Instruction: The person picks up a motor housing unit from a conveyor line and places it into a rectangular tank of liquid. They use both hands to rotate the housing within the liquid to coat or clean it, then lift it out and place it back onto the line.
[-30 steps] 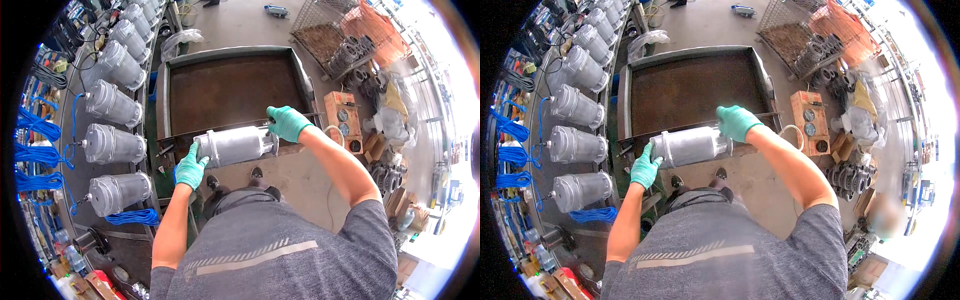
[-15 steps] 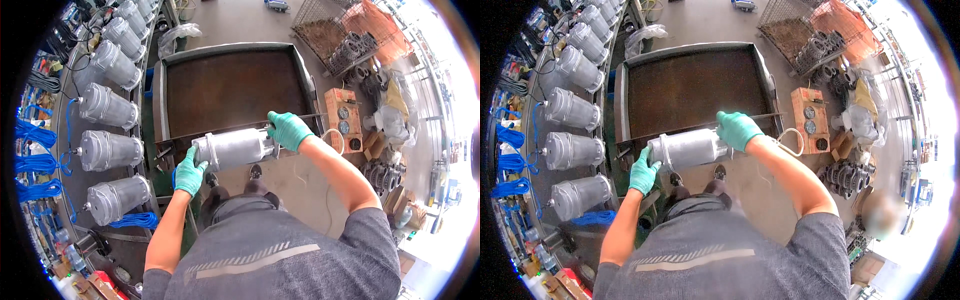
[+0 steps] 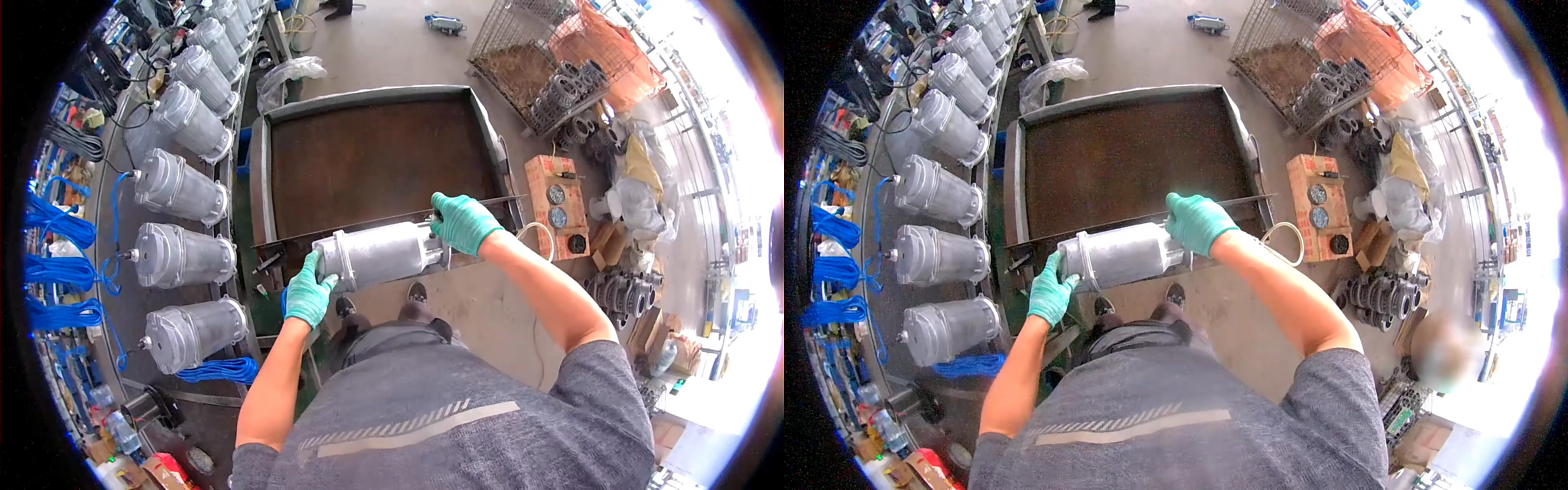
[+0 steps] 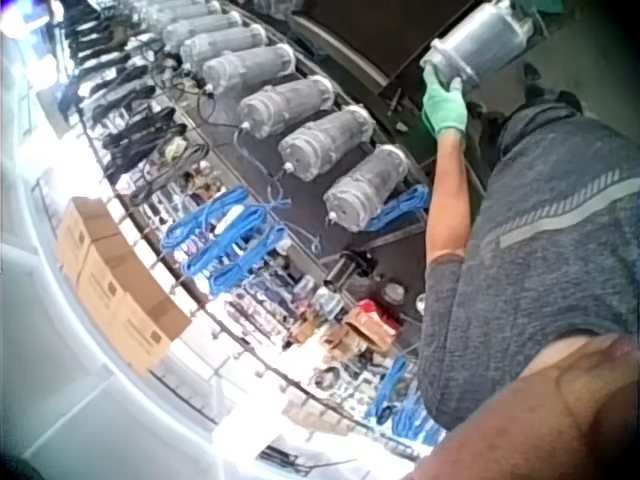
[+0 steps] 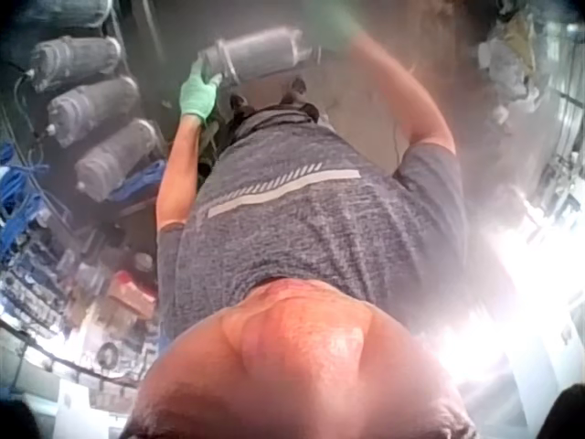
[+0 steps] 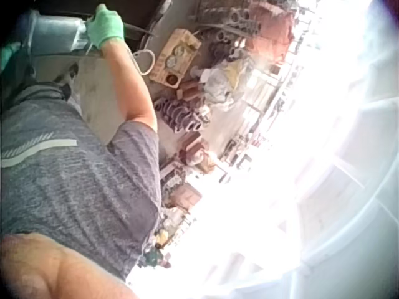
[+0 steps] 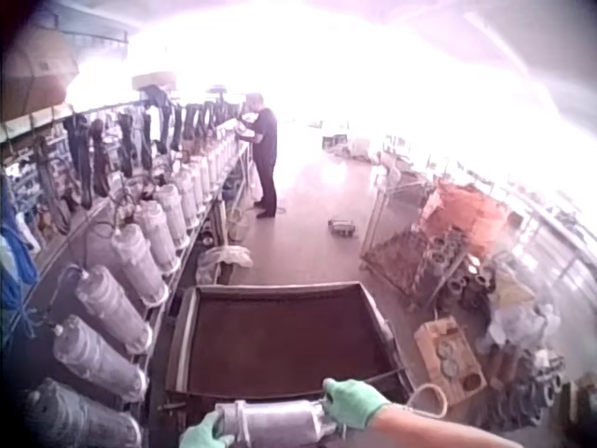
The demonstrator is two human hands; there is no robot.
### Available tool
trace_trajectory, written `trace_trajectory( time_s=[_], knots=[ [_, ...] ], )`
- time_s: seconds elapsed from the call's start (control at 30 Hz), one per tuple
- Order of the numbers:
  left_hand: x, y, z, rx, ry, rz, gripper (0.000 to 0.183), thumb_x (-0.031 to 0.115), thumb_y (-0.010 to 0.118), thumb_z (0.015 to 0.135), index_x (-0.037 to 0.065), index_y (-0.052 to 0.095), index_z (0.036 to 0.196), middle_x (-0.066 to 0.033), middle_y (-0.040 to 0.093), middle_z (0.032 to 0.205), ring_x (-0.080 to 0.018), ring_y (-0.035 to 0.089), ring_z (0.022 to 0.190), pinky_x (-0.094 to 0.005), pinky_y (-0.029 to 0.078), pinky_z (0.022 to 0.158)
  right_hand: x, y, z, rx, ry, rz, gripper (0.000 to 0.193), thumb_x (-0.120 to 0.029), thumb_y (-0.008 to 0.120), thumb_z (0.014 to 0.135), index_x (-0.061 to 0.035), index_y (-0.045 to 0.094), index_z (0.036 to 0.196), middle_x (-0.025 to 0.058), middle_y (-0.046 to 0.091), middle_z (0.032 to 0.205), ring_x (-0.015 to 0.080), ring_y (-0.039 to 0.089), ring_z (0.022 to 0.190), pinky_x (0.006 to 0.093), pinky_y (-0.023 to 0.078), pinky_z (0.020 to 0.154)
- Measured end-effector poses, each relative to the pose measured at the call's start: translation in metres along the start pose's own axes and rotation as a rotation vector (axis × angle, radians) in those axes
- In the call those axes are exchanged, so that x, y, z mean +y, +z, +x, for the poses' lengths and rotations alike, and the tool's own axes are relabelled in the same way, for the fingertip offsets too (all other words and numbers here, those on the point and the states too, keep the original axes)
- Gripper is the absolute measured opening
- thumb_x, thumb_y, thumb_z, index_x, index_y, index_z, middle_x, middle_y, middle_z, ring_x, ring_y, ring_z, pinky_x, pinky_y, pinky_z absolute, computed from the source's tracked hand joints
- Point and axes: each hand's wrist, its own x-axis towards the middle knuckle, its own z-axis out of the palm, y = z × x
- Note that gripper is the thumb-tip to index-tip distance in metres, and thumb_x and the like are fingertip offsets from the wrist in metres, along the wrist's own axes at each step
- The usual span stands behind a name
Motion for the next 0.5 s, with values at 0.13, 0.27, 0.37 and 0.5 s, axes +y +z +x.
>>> trace_trajectory(
  time_s=[0.13, 0.27, 0.37, 0.5],
  knots=[
    [-0.018, 0.007, 0.002, 0.047, 0.045, -0.005, 0.073, 0.026, 0.079, 0.089, 0.024, 0.044, 0.153, -0.0267, 0.069, 0.123, -0.0459, 0.067, 0.110, -0.0498, 0.053, 0.095, -0.007, -0.010, 0.002, -0.040, -0.010, 0.008, 0.024, -0.025, 0.065, 0.093, -0.0033, 0.059, 0.102, 0.0236, 0.071, 0.085, 0.0463, 0.068, 0.084, 0.0548, 0.054, 0.073],
    [-0.011, 0.006, 0.003, 0.013, 0.034, -0.024, 0.074, 0.015, 0.079, 0.090, 0.019, 0.043, 0.154, -0.0257, 0.067, 0.130, -0.0409, 0.066, 0.118, -0.0444, 0.054, 0.099, -0.004, -0.005, -0.001, 0.007, -0.010, 0.004, 0.023, -0.026, 0.064, 0.093, -0.0043, 0.059, 0.100, 0.0235, 0.070, 0.083, 0.0460, 0.068, 0.082, 0.0559, 0.054, 0.072],
    [-0.006, 0.005, 0.002, 0.004, 0.004, -0.002, 0.074, 0.014, 0.079, 0.090, 0.019, 0.043, 0.154, -0.0257, 0.066, 0.131, -0.0401, 0.066, 0.120, -0.0441, 0.054, 0.100, -0.006, 0.002, -0.003, 0.071, -0.010, -0.018, 0.022, -0.026, 0.063, 0.093, -0.0052, 0.059, 0.099, 0.0239, 0.070, 0.080, 0.0456, 0.068, 0.079, 0.0566, 0.053, 0.071],
    [-0.020, 0.012, 0.003, 0.076, 0.077, 0.001, 0.074, 0.026, 0.080, 0.088, 0.026, 0.045, 0.154, -0.0260, 0.071, 0.114, -0.0452, 0.068, 0.103, -0.0505, 0.053, 0.090, -0.012, -0.003, -0.001, -0.001, 0.037, -0.040, 0.026, -0.028, 0.064, 0.093, -0.0044, 0.060, 0.101, 0.0239, 0.071, 0.087, 0.0442, 0.070, 0.086, 0.0553, 0.055, 0.076]
  ],
)
